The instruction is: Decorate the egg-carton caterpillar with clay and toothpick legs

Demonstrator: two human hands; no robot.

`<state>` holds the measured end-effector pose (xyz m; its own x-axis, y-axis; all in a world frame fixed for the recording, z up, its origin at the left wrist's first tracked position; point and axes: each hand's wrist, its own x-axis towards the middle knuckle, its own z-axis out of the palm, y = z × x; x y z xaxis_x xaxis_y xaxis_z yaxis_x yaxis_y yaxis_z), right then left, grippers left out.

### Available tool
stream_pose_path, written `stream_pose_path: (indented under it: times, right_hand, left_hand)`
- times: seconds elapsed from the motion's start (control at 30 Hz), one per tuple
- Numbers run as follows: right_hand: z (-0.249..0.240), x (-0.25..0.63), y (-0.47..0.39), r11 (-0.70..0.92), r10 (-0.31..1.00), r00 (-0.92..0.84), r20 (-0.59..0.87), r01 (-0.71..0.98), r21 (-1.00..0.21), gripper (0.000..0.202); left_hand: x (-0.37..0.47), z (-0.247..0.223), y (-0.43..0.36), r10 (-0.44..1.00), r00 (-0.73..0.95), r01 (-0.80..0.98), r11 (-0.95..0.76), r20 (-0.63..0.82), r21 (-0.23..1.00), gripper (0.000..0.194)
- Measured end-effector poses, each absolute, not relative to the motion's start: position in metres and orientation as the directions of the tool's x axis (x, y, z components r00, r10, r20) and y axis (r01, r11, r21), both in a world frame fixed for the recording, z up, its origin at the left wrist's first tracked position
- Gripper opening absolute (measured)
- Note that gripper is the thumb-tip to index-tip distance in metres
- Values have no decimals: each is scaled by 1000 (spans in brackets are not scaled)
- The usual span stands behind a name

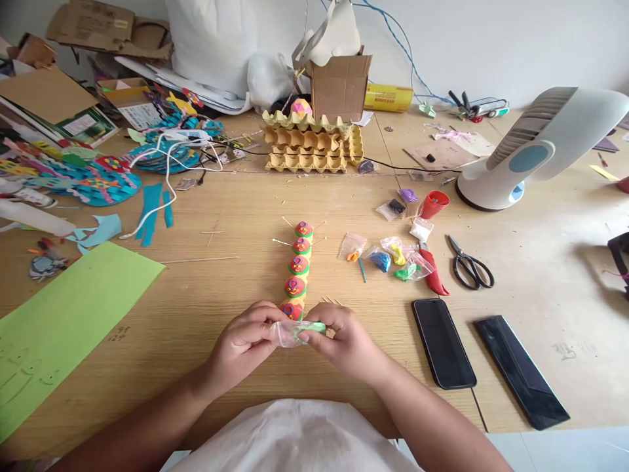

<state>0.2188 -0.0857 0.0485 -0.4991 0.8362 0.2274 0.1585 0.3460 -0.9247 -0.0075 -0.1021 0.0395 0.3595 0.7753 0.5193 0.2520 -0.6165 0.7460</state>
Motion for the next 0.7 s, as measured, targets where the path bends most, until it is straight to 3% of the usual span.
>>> stream_pose_path:
  times: [0.2, 0.37, 0.53, 0.7]
  right_hand:
    - [40, 215, -88, 429, 835, -444, 325, 156, -890, 31]
    - [40, 212, -90, 476, 815, -458, 354, 182, -860, 37]
    - [37, 210, -93, 307, 866, -465, 182, 208, -929, 44]
    - [35, 211, -94, 86, 871, -491, -10, 174, -981, 47]
  left_hand:
    - [-8, 40, -100, 757, 425, 239, -622, 496, 746, 19]
    - [-7, 34, -104, 822, 324, 225, -547, 468, 806, 7]
    - [-7, 28, -107, 885, 253, 144, -434, 391, 889, 6]
    - [-9, 25, -106, 892, 276, 134, -405, 359, 904, 17]
